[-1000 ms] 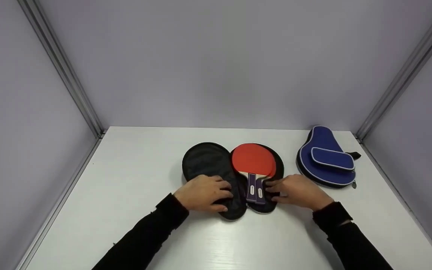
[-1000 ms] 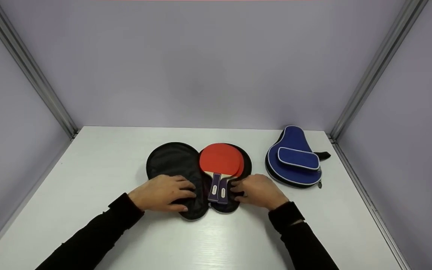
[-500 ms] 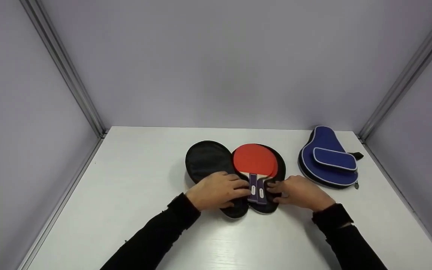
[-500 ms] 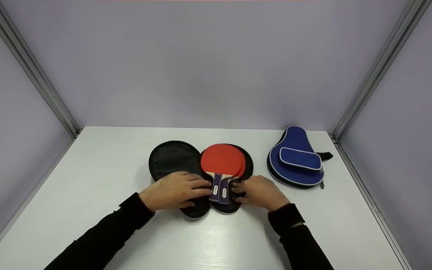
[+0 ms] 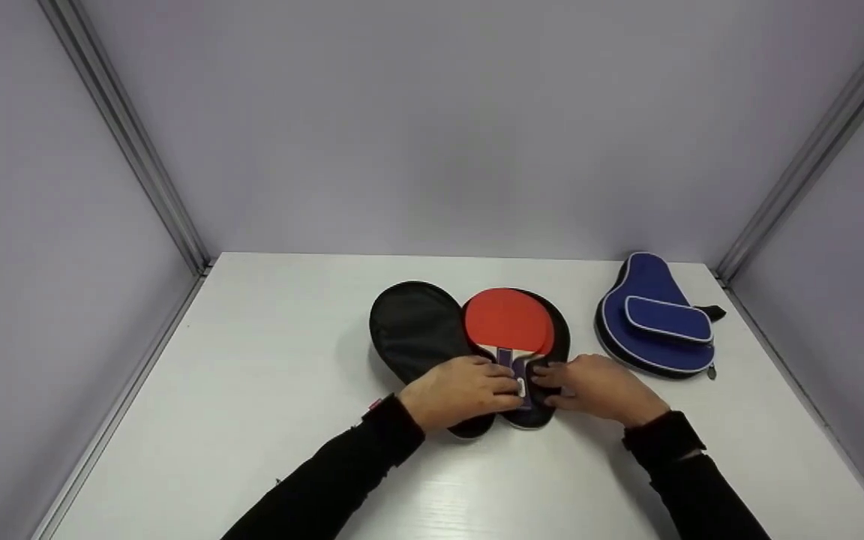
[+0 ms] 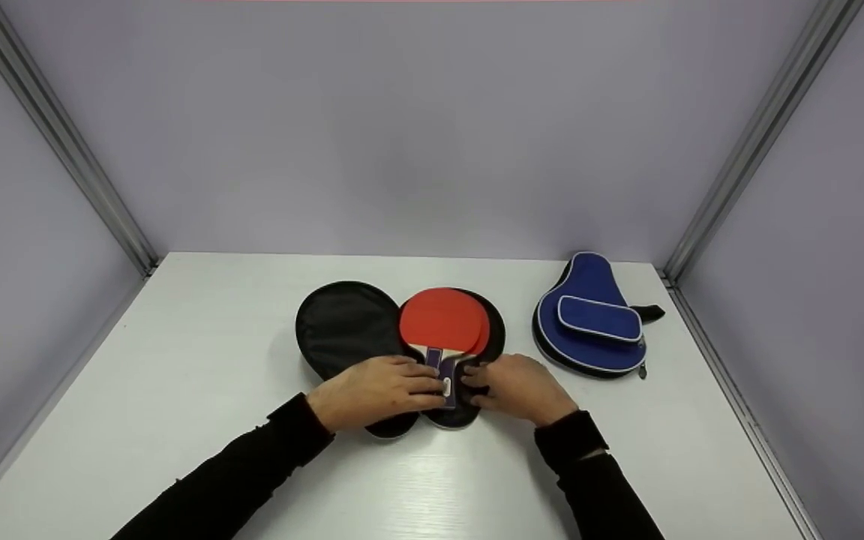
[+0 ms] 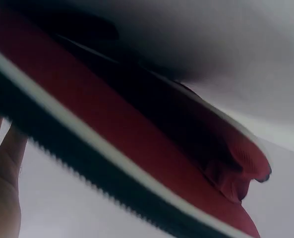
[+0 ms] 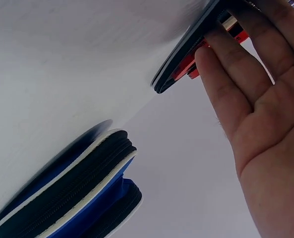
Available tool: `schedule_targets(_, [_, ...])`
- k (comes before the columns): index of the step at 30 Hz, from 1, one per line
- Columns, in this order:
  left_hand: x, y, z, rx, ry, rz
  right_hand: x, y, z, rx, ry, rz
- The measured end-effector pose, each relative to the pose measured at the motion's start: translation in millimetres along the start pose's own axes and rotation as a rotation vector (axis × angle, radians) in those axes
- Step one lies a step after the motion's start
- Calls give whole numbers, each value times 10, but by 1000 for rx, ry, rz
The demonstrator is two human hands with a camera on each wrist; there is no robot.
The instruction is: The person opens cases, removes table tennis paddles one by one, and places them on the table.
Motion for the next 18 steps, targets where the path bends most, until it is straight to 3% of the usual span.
schedule_targets(7, [51, -43, -7, 36, -61, 67, 8, 21, -9, 7, 4, 40])
schedule_targets(18, [24, 20, 23, 31, -116, 98, -9, 4, -10, 77, -2, 56])
Point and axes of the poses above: each hand's wrist, its own x-axis towards the middle knuckle, its own z-axis out of the back of the hand, y = z × x, the point moved 2 cm from there along x, towards the middle knuckle, and after that the axes turned 13 degrees about x, right-handed, at the moved point
